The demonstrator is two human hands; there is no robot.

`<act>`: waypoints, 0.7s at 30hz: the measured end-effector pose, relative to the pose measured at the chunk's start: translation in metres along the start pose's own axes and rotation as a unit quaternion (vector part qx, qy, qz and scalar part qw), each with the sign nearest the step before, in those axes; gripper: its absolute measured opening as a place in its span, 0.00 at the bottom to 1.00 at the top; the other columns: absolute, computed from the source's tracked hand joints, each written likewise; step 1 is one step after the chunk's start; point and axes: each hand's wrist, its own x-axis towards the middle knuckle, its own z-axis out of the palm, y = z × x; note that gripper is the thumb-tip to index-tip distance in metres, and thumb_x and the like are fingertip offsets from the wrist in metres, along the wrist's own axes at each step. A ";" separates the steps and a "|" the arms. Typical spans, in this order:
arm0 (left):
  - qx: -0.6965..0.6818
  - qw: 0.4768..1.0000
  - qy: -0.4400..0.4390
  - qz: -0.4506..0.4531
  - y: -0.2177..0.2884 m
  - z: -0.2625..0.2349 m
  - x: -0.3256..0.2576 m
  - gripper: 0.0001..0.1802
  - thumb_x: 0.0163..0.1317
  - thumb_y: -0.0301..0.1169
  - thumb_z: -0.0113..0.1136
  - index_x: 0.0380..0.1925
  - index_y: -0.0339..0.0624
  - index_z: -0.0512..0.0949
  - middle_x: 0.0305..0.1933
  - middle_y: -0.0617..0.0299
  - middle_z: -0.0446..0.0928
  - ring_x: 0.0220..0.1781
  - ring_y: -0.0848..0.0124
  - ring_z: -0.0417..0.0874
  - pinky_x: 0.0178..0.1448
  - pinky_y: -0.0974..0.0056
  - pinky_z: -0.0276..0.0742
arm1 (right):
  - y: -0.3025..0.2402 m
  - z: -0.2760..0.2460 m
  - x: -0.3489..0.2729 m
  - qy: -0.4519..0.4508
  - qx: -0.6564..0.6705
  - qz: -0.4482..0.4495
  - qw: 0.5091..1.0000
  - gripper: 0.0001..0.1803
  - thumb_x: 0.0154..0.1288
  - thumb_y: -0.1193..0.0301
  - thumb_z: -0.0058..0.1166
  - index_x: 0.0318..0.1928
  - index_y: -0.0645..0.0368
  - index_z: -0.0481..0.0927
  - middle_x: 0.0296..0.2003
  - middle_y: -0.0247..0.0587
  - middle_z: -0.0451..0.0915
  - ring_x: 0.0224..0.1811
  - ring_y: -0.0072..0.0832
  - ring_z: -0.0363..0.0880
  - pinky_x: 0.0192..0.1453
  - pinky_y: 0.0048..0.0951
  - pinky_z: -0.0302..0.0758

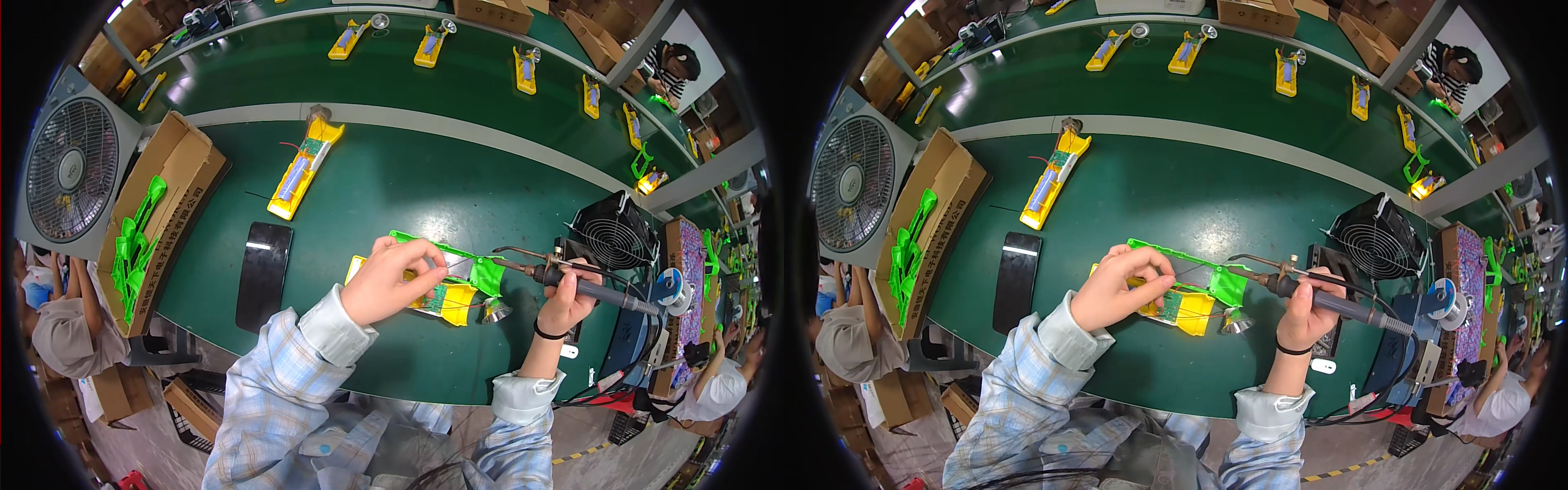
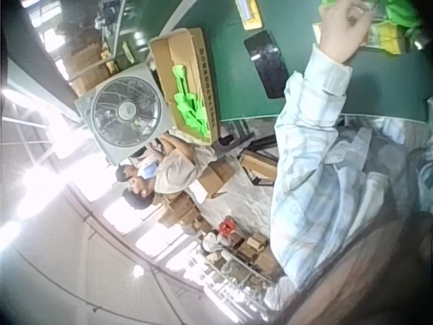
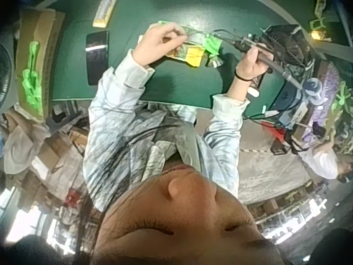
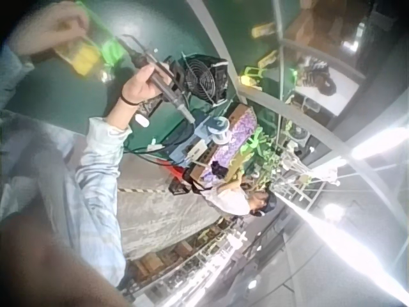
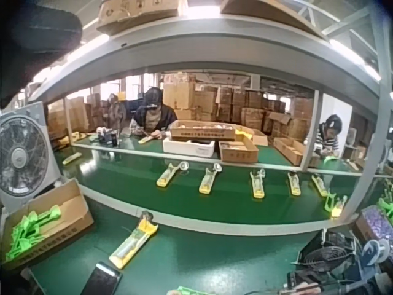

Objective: The person solders wires and circuit boards into flashlight casings using a soldering iron, places assembled flashlights onto the upper shelf, and takes new flashlight casing parts to solder additional electrical connections.

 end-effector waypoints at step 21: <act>0.179 0.967 0.167 -0.070 -0.009 -0.031 -0.012 0.09 0.44 0.28 0.55 0.26 0.36 0.77 0.16 0.53 0.73 0.17 0.68 0.75 0.25 0.69 0.68 | -0.005 0.078 0.036 -0.113 0.008 0.035 0.993 0.06 0.52 0.75 0.47 0.27 0.66 0.67 0.27 0.38 0.68 0.24 0.18 0.63 0.29 0.18 0.61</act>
